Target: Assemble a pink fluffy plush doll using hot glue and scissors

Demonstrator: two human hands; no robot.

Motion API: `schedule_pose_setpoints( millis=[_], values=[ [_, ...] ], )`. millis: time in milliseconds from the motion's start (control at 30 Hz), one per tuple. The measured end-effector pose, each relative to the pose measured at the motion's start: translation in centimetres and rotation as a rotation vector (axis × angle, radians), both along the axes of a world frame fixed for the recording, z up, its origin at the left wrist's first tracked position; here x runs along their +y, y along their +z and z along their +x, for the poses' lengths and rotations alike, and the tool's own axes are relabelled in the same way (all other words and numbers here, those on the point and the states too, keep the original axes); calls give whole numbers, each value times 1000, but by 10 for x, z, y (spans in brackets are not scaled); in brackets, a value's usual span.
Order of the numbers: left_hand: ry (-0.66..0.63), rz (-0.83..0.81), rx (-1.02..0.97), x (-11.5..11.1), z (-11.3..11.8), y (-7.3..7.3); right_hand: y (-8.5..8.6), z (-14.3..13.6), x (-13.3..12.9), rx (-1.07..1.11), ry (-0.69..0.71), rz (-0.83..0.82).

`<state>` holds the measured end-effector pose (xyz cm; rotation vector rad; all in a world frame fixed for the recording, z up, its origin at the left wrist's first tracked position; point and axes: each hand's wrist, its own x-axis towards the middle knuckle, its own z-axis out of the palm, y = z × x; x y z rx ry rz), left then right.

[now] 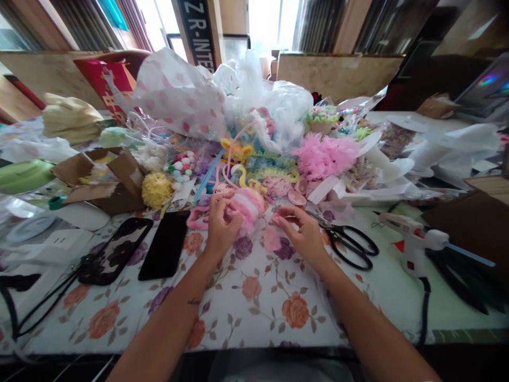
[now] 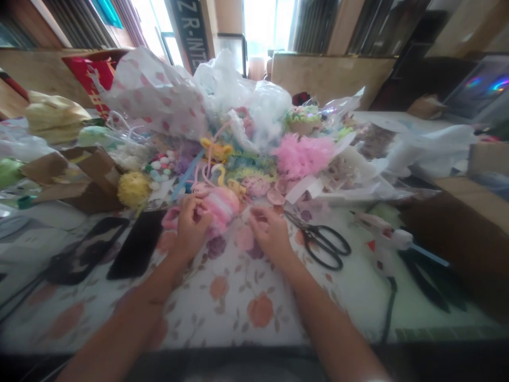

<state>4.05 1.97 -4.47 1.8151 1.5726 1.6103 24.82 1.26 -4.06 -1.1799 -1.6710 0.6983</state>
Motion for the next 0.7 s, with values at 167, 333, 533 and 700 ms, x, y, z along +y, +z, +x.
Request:
schedule_pose_setpoints(
  millis=[167,333,533,700],
  values=[
    [-148,10,-64,-3,-8,-3,11,-28,22,-130,100,190],
    [-192,21,-80,0,-5,-6,16,-53,33,-221,118,196],
    [-183,26,-45,1,0,-5,10,-50,27,-122,120,131],
    [-82,14,-57,-5,3,-6,6,-54,24,-125,83,168]
  ],
)
